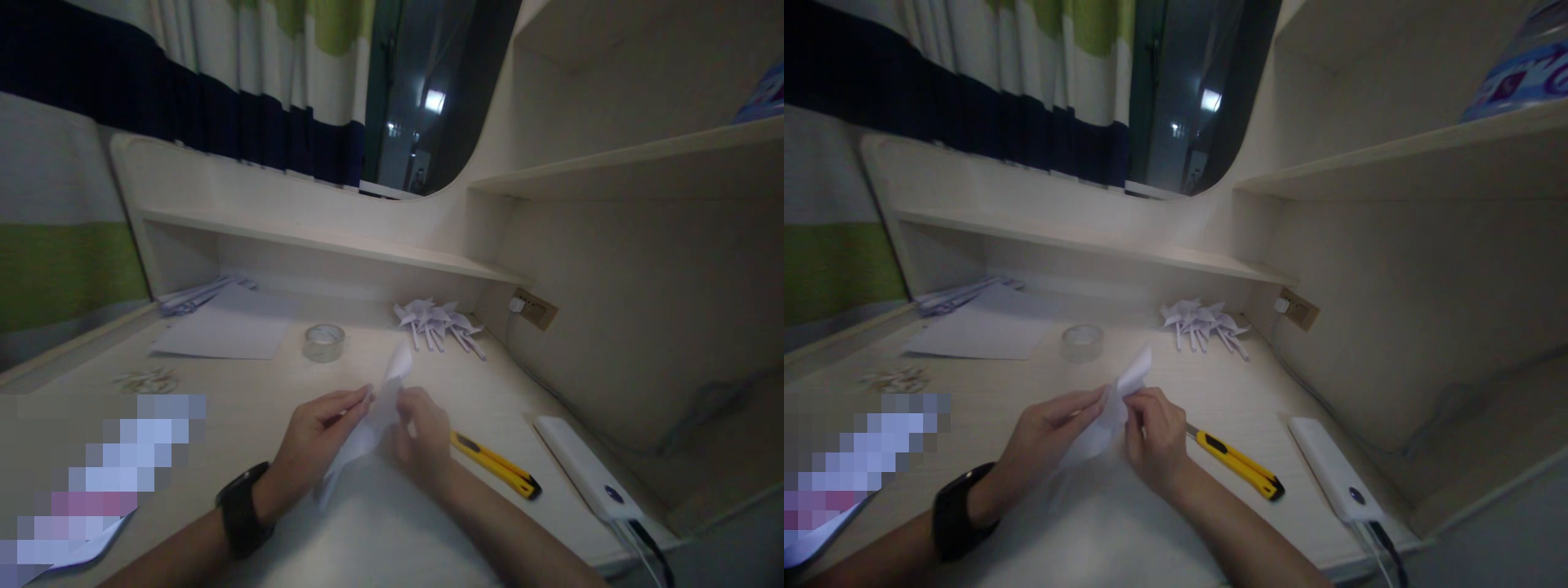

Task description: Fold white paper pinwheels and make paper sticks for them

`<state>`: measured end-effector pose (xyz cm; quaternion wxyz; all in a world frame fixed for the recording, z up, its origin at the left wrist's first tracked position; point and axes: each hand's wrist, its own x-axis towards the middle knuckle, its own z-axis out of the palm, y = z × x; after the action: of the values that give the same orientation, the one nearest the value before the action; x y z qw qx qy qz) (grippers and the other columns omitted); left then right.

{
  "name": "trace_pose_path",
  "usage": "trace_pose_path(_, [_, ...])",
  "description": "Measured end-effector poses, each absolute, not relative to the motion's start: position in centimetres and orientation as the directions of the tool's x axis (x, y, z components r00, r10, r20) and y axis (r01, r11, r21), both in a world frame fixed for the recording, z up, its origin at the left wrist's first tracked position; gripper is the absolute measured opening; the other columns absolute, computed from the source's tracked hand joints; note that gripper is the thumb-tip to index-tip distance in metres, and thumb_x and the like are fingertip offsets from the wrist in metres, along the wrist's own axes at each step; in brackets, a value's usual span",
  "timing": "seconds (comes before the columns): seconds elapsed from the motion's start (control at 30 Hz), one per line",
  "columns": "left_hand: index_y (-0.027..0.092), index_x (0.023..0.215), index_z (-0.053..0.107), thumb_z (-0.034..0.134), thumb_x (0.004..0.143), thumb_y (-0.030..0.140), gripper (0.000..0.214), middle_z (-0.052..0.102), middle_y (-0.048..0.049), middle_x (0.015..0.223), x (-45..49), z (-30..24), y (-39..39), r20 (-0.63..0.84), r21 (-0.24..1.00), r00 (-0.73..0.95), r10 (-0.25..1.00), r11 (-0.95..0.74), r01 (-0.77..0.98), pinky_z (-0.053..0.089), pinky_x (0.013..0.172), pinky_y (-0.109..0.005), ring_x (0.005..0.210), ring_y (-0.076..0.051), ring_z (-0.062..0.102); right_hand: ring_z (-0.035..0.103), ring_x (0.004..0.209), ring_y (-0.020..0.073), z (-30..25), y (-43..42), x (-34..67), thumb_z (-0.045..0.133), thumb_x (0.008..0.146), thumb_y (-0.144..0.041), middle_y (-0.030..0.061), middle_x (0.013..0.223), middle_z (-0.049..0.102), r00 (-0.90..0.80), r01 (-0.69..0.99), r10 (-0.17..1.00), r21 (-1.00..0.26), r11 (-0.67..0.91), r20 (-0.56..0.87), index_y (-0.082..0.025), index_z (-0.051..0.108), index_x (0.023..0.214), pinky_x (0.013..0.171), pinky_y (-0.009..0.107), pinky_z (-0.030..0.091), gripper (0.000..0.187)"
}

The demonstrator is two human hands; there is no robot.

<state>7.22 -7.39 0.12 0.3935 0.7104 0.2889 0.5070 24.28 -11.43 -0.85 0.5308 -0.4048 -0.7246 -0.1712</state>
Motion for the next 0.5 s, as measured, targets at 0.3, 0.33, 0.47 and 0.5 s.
trace_pose_path(0.3, [0.025,0.094,0.074,0.07,0.074,0.024,0.02,0.074,-0.0019,0.095,7.08,0.07,-7.38,0.469,0.878,0.292,0.834,-0.477,-0.049,0.056,0.079,-0.026,0.086,-0.019,0.069,0.056,0.067,0.0171,-0.01,-11.48,24.75,0.046,0.076,-0.009,0.0048,0.073,0.06,-0.151,0.703,0.461,-0.233,0.672,0.874,-0.02,0.054,0.083,0.059,0.027,0.045,0.015])
trace_pose_path(0.33, [0.024,0.093,0.075,0.071,0.073,0.024,0.02,0.074,-0.0021,0.094,7.1,0.12,-7.4,0.458,0.885,0.284,0.842,-0.463,-0.054,0.057,0.075,-0.025,0.084,-0.019,0.07,0.056,0.067,0.017,0.05,-11.51,24.72,0.046,0.077,-0.01,0.0045,0.072,0.06,-0.139,0.703,0.475,-0.251,0.666,0.869,-0.02,0.055,0.084,0.06,0.027,0.045,0.015])
trace_pose_path(0.47, [0.023,0.089,0.076,0.075,0.068,0.024,0.022,0.075,-0.0033,0.09,7.13,0.46,-7.41,0.404,0.914,0.279,0.871,-0.397,-0.081,0.058,0.06,-0.023,0.076,-0.019,0.07,0.057,0.065,0.0158,0.11,-11.49,24.61,0.048,0.081,-0.014,0.003,0.071,0.059,-0.054,0.673,0.577,-0.397,0.624,0.815,-0.019,0.057,0.083,0.06,0.026,0.046,0.011])
trace_pose_path(0.5, [0.023,0.089,0.076,0.076,0.067,0.024,0.022,0.075,-0.0033,0.089,7.1,0.54,-7.41,0.396,0.918,0.284,0.873,-0.387,-0.087,0.058,0.059,-0.023,0.075,-0.019,0.07,0.057,0.064,0.0154,0.12,-11.46,24.59,0.049,0.082,-0.015,0.0027,0.071,0.059,-0.034,0.659,0.609,-0.441,0.609,0.792,-0.019,0.057,0.082,0.06,0.025,0.046,0.009])
